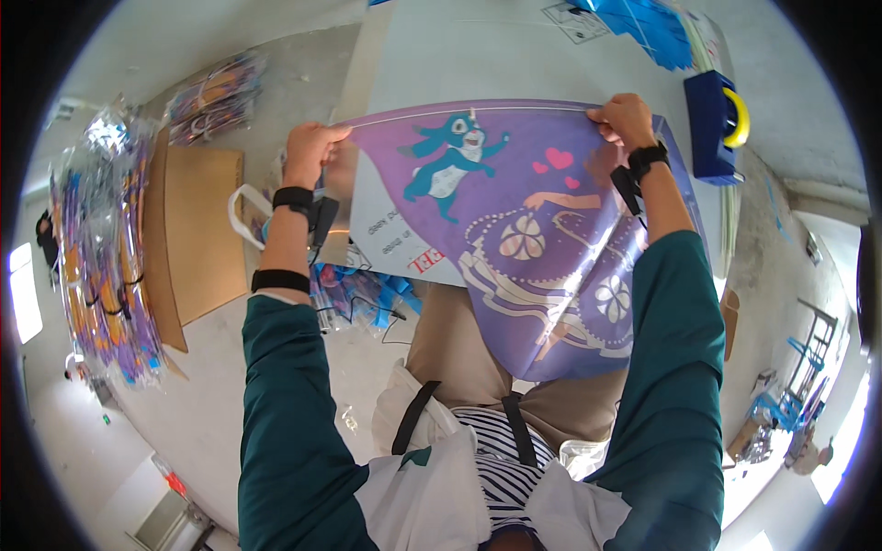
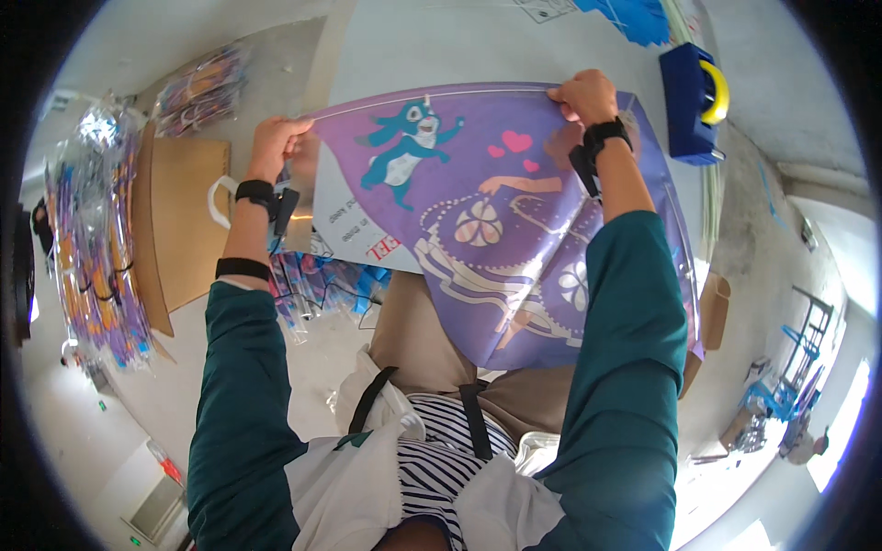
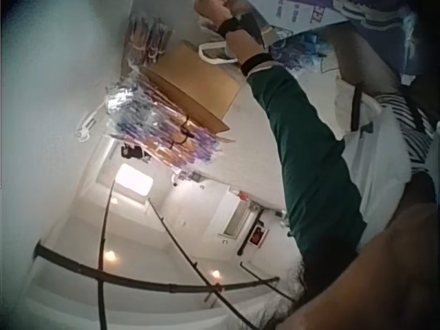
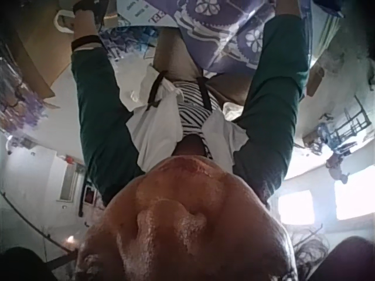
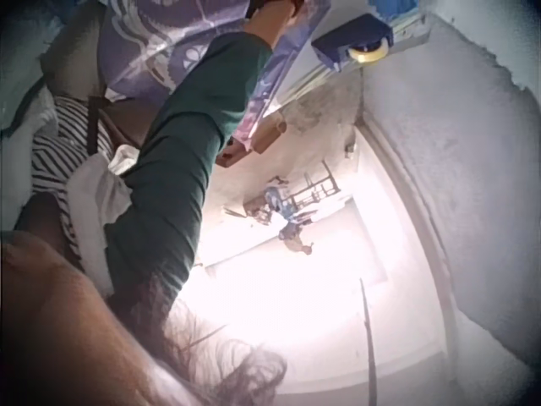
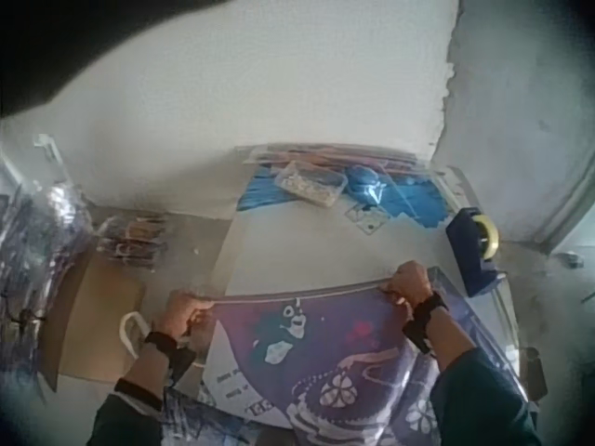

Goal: Assembling a kite by attaching sticks and tape to the sail material.

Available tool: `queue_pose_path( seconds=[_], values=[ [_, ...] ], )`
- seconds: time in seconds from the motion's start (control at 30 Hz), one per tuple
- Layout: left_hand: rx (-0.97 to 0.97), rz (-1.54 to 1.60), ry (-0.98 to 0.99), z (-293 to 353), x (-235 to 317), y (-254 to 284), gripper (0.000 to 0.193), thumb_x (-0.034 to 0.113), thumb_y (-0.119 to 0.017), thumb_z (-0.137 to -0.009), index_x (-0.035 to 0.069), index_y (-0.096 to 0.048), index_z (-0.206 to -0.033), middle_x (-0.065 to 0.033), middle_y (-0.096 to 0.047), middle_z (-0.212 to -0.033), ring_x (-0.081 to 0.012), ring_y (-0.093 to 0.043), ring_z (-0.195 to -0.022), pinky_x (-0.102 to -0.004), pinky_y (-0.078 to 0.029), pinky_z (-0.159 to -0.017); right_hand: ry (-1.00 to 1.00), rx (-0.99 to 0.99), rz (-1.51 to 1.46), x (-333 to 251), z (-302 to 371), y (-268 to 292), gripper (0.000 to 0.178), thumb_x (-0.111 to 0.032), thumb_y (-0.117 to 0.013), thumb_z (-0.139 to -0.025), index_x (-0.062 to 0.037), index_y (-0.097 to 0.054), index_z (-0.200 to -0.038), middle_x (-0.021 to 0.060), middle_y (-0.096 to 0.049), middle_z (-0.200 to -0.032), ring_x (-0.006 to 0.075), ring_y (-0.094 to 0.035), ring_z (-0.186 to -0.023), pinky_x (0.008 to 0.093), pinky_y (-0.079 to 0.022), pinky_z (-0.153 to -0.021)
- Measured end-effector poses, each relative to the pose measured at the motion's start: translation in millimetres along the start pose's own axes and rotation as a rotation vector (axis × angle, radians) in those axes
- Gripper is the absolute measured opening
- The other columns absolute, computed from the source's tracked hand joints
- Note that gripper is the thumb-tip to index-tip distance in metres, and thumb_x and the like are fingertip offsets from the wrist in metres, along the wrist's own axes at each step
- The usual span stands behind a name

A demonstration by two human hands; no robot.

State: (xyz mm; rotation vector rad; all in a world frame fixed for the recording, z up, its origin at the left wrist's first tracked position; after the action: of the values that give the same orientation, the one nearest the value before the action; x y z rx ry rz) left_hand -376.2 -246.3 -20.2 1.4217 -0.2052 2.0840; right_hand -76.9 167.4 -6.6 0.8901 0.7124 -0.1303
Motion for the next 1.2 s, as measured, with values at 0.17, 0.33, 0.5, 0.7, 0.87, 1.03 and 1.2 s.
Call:
queue_pose_path(
  seconds=[0.17,0.33,0.5,0.7,0.87,1.03,1.2],
  values=[
    [0.009,-0.019,0.006,-7,-9,8,0.033,0.016,-0.081,-0.076,0.011,-0.049,-0.066,0.0022,-0.052,-0.062,-0.0069,-0.042,-0.050,-0.0238,-0.036,-0.047,-0.020,0.037,0.005,0,-2,-5,0.022,-0.016,-0.081,-0.073,0.0002,-0.067,-0.072,0.0080,-0.067,-0.063,0.0168,-0.065,-0.054,0.0295,-0.051,-0.052],
    [-0.013,-0.012,0.019,0,-11,11,0.027,0.018,-0.080,-0.078,0.009,-0.055,-0.070,0.0023,-0.053,-0.063,-0.0076,-0.045,-0.052,-0.0248,-0.040,-0.050,-0.022,0.070,0.056,-4,1,-8,0.021,-0.016,-0.081,-0.072,0.0003,-0.068,-0.072,0.0093,-0.069,-0.064,0.0192,-0.067,-0.056,0.0310,-0.052,-0.055],
    [0.601,-0.533,-0.636,44,20,8,0.017,0.016,-0.071,-0.082,0.002,-0.067,-0.089,-0.0092,-0.068,-0.086,-0.0273,-0.065,-0.078,-0.0410,-0.052,-0.073,-0.025,0.120,0.140,-4,2,-7,0.025,-0.025,-0.081,-0.071,-0.0021,-0.070,-0.075,0.0097,-0.069,-0.065,0.0230,-0.070,-0.066,0.0349,-0.055,-0.066],
    [0.076,-1.077,-0.985,105,38,-129,0.065,0.043,-0.069,-0.086,0.006,-0.052,-0.137,-0.0105,-0.044,-0.149,-0.0321,-0.041,-0.137,-0.0500,-0.034,-0.110,-0.021,0.113,0.129,-3,5,-4,0.025,-0.027,-0.080,-0.071,-0.0040,-0.071,-0.075,0.0081,-0.069,-0.064,0.0230,-0.071,-0.070,0.0345,-0.055,-0.069],
    [-0.020,-1.184,-0.931,94,18,-139,0.099,0.069,-0.060,-0.079,0.011,-0.030,-0.154,-0.0059,-0.023,-0.163,-0.0316,-0.022,-0.149,-0.0593,-0.023,-0.115,0.011,0.101,0.154,-8,6,-5,0.025,-0.024,-0.081,-0.073,-0.0022,-0.070,-0.073,0.0077,-0.068,-0.063,0.0184,-0.067,-0.062,0.0307,-0.053,-0.061],
    [0.013,-1.230,-0.909,89,5,-136,0.103,0.079,-0.050,-0.077,0.014,-0.031,-0.155,-0.0036,-0.025,-0.162,-0.0316,-0.019,-0.150,-0.0678,-0.016,-0.113,-0.037,0.096,0.144,-4,3,-4,0.024,-0.026,-0.080,-0.072,-0.0039,-0.071,-0.071,0.0070,-0.070,-0.065,0.0205,-0.068,-0.064,0.0325,-0.054,-0.066],
    [0.011,-1.204,-0.914,87,2,-140,0.104,0.081,-0.049,-0.077,0.015,-0.031,-0.155,-0.0026,-0.024,-0.162,-0.0313,-0.018,-0.150,-0.0695,-0.015,-0.112,0.006,0.111,0.027,10,2,-1,0.022,-0.025,-0.075,-0.076,-0.0031,-0.070,-0.075,0.0088,-0.070,-0.066,0.0210,-0.070,-0.067,0.0335,-0.054,-0.066]
  ],
)
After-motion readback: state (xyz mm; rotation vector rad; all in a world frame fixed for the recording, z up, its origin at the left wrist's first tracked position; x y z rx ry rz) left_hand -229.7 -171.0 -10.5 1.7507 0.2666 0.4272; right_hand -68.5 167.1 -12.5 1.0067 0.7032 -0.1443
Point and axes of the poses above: each hand's wrist, its own z-axis away from the middle knuckle, its own y-axis out of the back of the hand, x = y × z, the point moved 6 cm from there along -z, towards the middle knuckle
